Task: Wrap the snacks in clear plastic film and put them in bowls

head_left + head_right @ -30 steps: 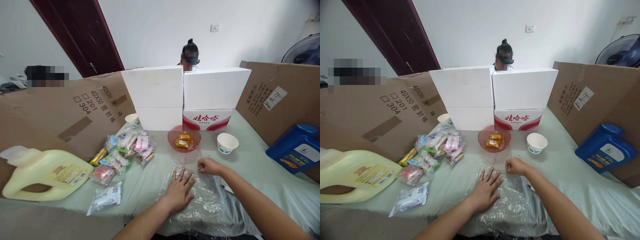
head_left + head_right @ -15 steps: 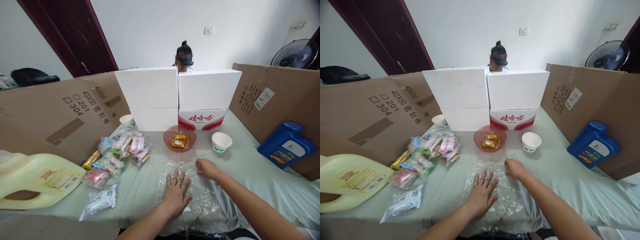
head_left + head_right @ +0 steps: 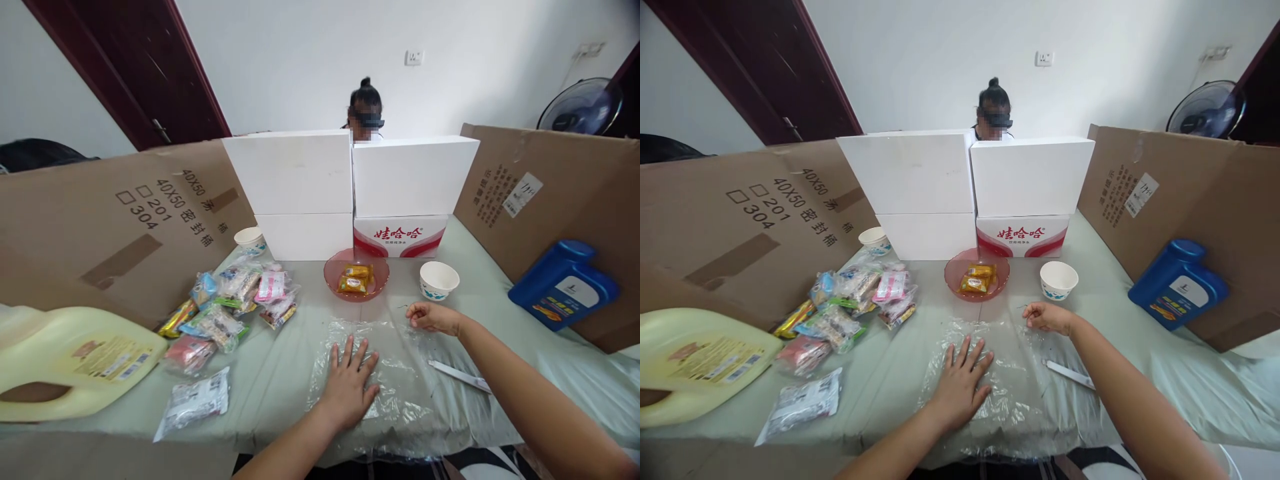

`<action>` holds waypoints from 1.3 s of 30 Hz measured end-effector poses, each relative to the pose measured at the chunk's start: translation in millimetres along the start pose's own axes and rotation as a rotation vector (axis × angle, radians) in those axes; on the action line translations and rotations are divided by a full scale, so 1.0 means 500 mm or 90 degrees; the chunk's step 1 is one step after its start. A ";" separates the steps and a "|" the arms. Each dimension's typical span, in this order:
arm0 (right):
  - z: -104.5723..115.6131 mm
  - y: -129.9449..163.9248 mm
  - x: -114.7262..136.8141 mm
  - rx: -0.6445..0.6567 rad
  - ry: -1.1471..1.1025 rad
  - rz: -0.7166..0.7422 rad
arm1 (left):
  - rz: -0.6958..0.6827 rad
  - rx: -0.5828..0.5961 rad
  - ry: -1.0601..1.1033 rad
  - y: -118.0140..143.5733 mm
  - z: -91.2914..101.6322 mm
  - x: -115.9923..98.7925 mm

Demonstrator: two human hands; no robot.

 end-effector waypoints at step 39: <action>-0.248 0.248 -0.184 -0.167 0.710 0.466 | -0.240 -0.046 0.101 0.197 0.062 0.073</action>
Point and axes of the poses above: each hand's wrist, its own y-axis away from the middle knuckle, its own z-axis out of the back of the hand, x = y × z, the point moved 3 cm from there along -y, towards the middle knuckle
